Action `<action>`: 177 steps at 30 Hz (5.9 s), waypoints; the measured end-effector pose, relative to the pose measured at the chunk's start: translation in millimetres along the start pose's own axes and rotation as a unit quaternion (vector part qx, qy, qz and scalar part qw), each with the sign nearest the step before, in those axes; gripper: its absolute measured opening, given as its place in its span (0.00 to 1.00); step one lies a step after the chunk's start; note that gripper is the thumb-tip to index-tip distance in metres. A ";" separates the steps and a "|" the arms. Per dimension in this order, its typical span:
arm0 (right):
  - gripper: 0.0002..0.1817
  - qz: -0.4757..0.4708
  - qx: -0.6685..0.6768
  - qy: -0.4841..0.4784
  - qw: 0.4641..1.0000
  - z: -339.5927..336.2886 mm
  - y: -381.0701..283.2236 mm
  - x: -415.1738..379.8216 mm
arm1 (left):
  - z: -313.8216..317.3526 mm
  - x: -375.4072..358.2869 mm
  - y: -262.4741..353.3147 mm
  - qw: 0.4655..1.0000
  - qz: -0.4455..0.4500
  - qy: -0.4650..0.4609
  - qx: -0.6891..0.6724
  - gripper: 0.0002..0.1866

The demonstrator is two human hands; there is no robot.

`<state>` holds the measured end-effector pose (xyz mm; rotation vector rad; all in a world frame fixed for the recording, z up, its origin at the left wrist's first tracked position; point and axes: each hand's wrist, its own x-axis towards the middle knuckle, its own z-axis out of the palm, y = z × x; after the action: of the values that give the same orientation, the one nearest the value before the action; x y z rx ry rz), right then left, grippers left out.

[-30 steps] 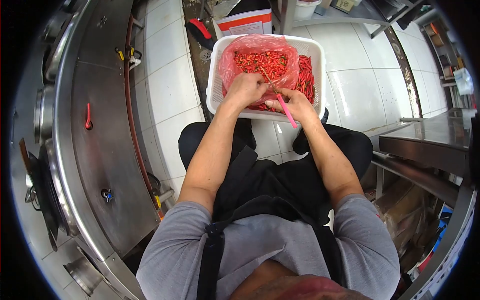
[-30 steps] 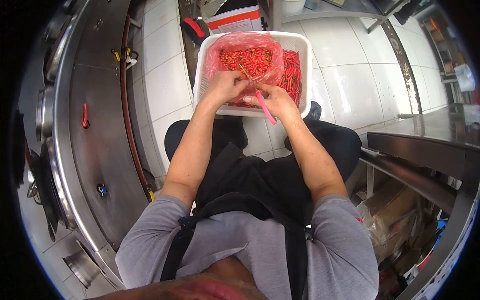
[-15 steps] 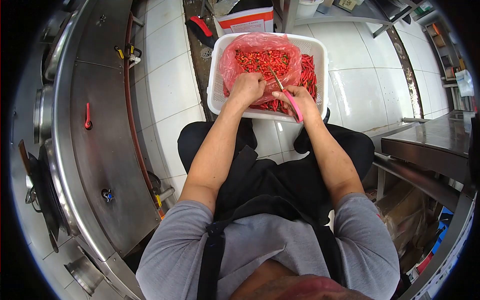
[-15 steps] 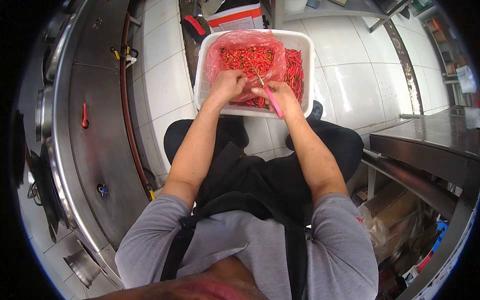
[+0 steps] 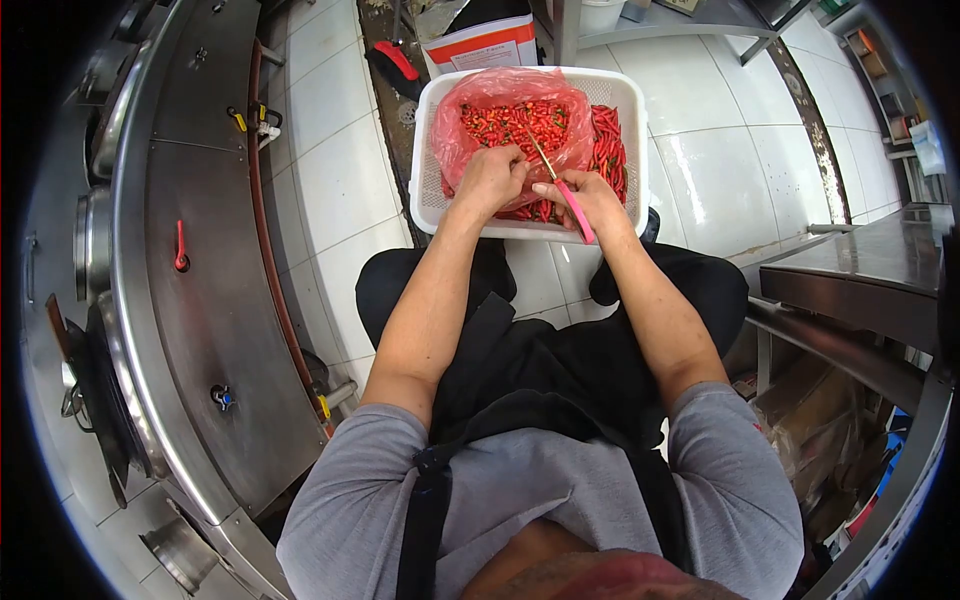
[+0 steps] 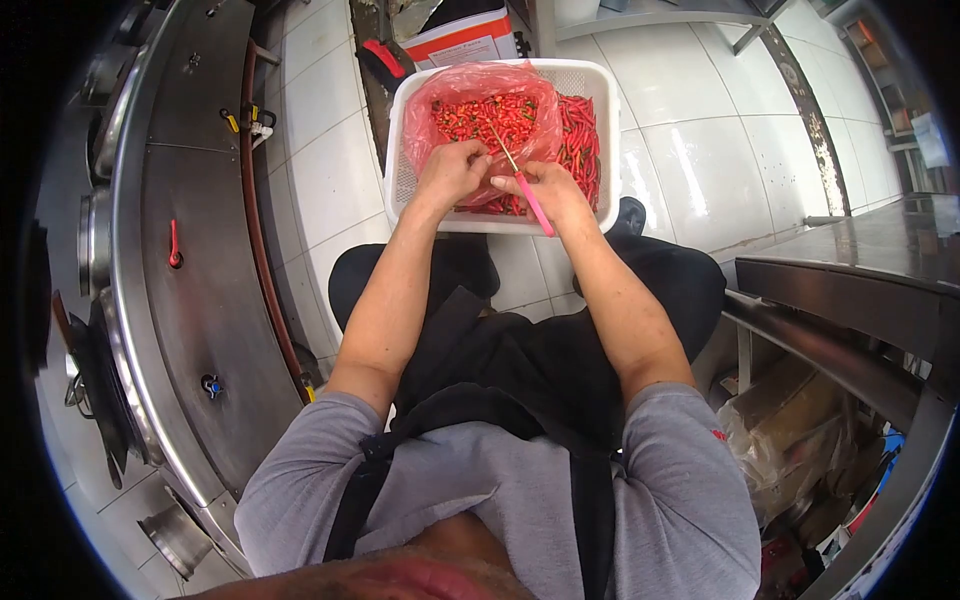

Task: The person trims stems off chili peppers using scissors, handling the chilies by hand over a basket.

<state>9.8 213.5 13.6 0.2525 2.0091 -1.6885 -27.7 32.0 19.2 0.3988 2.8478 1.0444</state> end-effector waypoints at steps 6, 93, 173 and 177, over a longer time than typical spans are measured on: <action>0.23 0.045 -0.007 -0.022 0.999 -1.4 -2.7 -3.2 | 2.0 0.8 -10.6 0.999 -0.017 0.030 0.001 0.11; 0.31 -0.032 0.059 -0.007 0.998 3.9 6.8 -4.4 | -6.8 -1.8 -5.2 0.979 -0.134 0.006 -0.153 0.10; 0.26 -0.129 0.107 0.182 0.969 -59.0 -34.3 -51.0 | 119.6 8.6 24.2 0.946 -0.090 -0.300 0.086 0.18; 0.28 -0.129 0.076 0.186 0.971 -60.6 -38.3 -51.4 | 120.3 9.3 18.6 0.965 -0.028 -0.259 0.029 0.14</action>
<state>21.4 272.5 78.2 0.4023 2.2608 -2.0897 -12.8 123.2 -60.6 0.5061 2.4070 0.7137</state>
